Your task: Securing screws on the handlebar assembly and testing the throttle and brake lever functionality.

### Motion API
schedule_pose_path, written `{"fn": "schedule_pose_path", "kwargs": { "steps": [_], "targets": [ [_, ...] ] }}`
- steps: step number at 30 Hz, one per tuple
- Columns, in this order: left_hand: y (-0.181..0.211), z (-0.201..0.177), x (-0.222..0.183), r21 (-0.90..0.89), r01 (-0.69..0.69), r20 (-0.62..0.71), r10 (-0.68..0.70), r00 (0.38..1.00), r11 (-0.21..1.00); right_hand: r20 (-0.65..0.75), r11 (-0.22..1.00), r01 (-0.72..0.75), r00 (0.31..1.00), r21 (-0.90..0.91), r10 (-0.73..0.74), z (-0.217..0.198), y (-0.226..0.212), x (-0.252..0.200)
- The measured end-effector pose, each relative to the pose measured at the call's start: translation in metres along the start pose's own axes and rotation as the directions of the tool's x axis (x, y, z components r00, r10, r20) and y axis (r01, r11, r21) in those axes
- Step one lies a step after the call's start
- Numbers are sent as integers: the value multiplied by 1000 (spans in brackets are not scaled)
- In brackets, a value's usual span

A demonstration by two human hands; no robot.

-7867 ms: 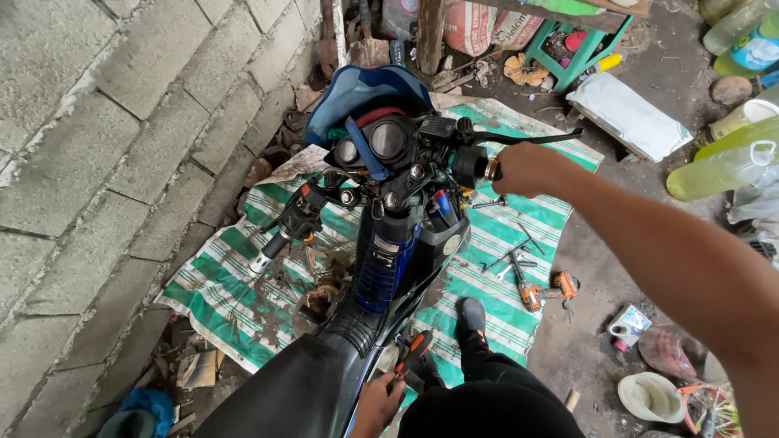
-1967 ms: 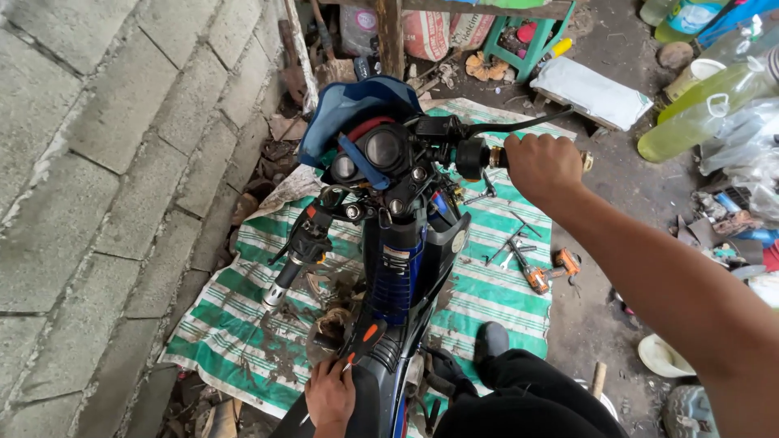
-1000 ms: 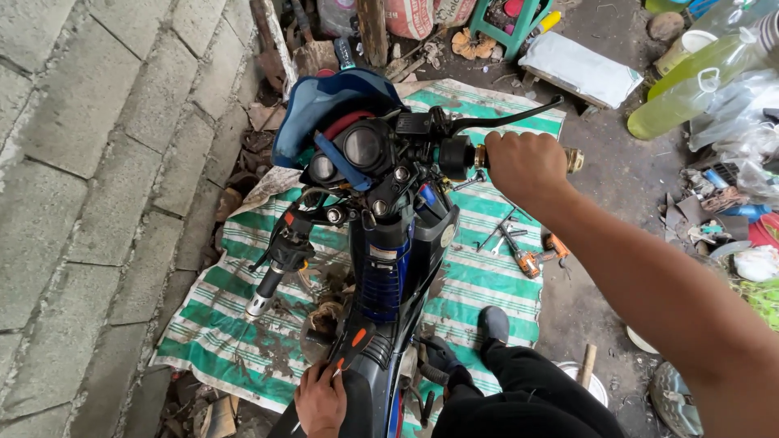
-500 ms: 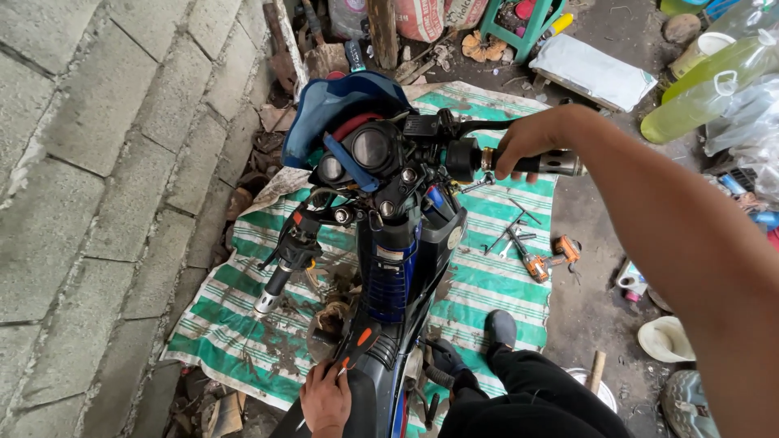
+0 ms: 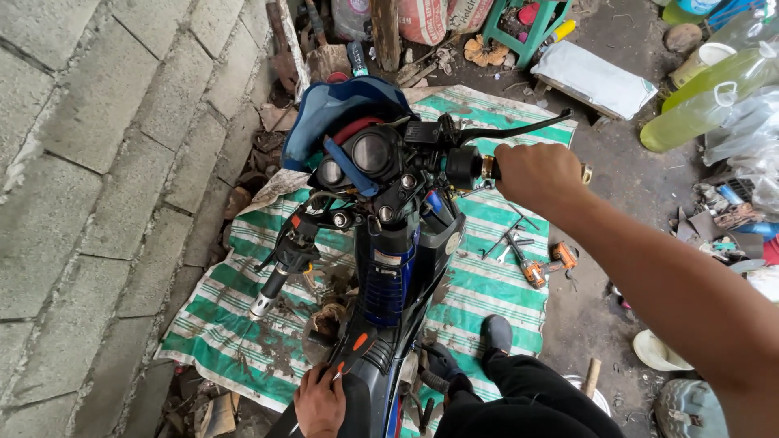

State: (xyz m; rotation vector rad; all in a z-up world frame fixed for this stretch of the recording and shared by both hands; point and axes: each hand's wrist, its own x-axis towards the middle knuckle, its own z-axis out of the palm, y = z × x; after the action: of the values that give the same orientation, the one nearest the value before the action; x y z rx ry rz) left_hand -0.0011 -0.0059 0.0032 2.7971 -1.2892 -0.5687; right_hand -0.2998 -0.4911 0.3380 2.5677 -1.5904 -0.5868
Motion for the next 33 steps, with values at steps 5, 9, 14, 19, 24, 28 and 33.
{"fn": "schedule_pose_path", "kwargs": {
  "steps": [5, 9, 14, 19, 24, 28, 33],
  "targets": [
    [1, 0, -1, -6, -6, -32, 6, 999, 1000, 19, 1000, 18, 1000, -3, -18, 0, 0, 0],
    [4, -3, -2, 10, 34, 12, -34, 999, 999, -34, 990, 136, 990, -36, -138, 1, 12, 10],
    [3, -5, 1, 23, 26, 22, -27, 999, 999, -23, 991, 131, 991, -40, -132, -11, 7, 7],
    [2, -3, -1, 11, 21, 21, -21, 1000, 1000, 176, 987, 158, 971, 20, -159, -22, 20, 14],
    [1, -3, -1, 3, -4, 15, 4, 1000, 1000, 413, 938, 167, 864, 305, -288, -20, 33, 49],
    [2, -7, -1, -19, 10, 43, -9, 999, 1000, 381, 939, 191, 877, 286, -294, -13, 32, 47],
    [6, -7, -3, -41, -1, -31, 0, 1000, 999, 7, 991, 115, 993, -66, -114, 22, 22, 14]
  ]
}}
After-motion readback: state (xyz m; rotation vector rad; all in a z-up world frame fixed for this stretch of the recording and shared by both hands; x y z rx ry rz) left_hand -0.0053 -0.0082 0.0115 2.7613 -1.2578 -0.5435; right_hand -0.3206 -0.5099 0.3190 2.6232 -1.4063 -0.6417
